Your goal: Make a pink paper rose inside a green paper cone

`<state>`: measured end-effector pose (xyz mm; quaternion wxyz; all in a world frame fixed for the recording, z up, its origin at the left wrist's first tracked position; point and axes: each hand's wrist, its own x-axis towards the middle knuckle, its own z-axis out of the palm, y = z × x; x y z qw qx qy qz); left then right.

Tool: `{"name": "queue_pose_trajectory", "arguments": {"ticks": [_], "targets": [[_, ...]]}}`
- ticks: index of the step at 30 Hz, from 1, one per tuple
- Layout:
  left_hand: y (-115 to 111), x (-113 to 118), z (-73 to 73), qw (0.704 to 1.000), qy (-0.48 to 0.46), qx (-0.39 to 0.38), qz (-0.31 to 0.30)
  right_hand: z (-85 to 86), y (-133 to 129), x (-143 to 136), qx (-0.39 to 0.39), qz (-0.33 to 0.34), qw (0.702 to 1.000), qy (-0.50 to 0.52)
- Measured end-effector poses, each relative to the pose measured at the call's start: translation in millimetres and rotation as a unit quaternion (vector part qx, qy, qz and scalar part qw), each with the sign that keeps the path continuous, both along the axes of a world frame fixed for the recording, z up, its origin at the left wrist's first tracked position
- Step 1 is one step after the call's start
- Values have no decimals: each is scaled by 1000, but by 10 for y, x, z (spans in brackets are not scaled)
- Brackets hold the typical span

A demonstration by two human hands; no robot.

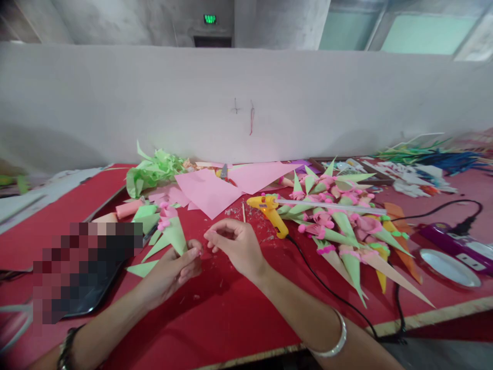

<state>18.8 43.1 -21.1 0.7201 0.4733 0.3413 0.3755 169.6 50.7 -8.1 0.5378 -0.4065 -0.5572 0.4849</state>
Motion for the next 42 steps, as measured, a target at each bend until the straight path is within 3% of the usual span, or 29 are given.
{"name": "queue_pose_trajectory", "arguments": {"ticks": [5, 12, 16, 24, 31, 36, 39, 42], "targets": [[15, -2, -12, 988, 109, 94, 57, -26, 31, 18, 5, 9, 1000, -10], [2, 10, 21, 932, 281, 200, 115, -25, 36, 0, -43, 22, 998, 36], [-40, 9, -3, 933, 259, 220, 116, -30, 33, 10, -46, 38, 997, 46], [-51, 13, -34, 950, 284, 133, -2, -36, 50, 15, -12, 30, 999, -2], [-29, 16, -7, 959, 251, 133, 10, -90, 66, 0, -51, 40, 997, 31], [-20, -13, -33, 969, 209, 128, 9, -85, 57, 20, -16, 11, 1000, 0], [-23, -25, -50, 977, 174, 119, -31, -126, 85, 27, -9, -14, 1000, -7], [-25, -27, -73, 977, 166, 113, -74, -170, 120, 21, -26, -10, 998, 57]]}}
